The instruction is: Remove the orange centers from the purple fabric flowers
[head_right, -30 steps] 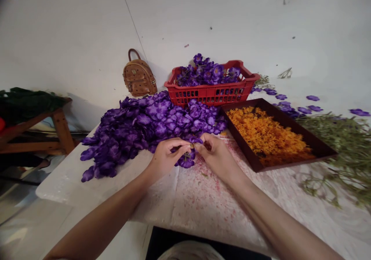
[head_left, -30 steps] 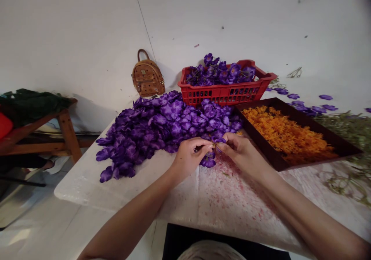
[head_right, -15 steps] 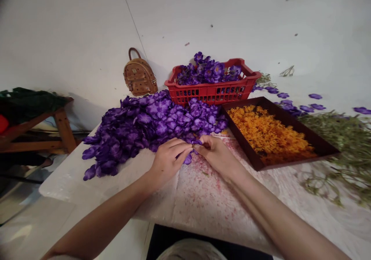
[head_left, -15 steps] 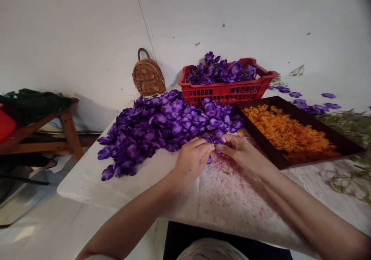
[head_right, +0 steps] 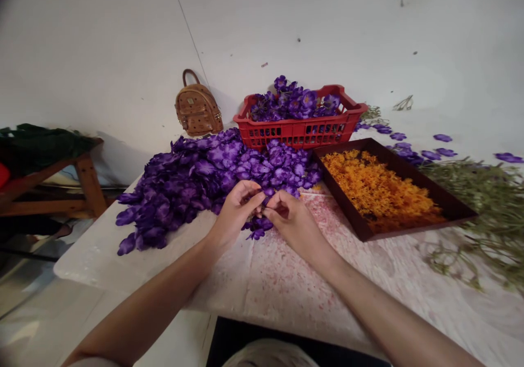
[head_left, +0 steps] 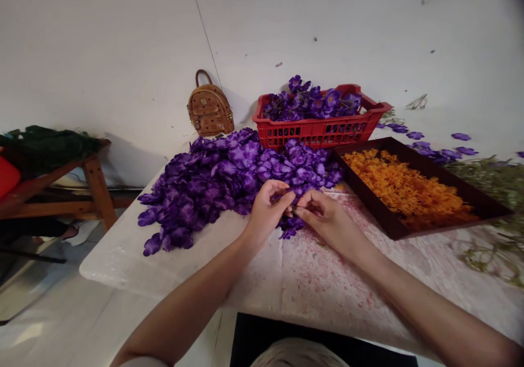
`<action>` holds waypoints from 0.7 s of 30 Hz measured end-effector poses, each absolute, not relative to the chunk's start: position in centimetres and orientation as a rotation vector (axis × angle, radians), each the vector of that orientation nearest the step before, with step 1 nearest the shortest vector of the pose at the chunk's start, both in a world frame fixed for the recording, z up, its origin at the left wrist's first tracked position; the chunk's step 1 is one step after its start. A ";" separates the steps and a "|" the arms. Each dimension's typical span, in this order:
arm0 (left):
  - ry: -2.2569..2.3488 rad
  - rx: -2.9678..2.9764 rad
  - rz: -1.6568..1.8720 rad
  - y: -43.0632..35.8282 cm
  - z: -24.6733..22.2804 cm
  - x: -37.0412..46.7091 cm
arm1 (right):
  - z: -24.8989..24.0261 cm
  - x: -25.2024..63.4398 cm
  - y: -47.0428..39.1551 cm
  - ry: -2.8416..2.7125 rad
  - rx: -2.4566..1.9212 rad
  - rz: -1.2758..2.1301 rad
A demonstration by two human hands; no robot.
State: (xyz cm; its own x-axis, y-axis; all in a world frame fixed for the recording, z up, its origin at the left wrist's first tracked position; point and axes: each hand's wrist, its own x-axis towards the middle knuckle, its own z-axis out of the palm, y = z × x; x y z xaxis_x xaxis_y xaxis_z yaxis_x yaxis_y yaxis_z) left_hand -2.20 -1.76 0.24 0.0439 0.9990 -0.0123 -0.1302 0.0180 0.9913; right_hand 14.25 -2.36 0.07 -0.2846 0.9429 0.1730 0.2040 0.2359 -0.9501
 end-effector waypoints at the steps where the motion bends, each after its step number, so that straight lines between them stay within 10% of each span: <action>1: 1.075 1.128 1.210 -1.8 0.3 -2.3 | 0.1 14.2 -2.4 -1.675 -1.068 1.109; 21: 1.151 1.414 1.236 -1.7 0.1 -2.6 | -0.4 15.2 -1.6 -1.594 -1.058 1.147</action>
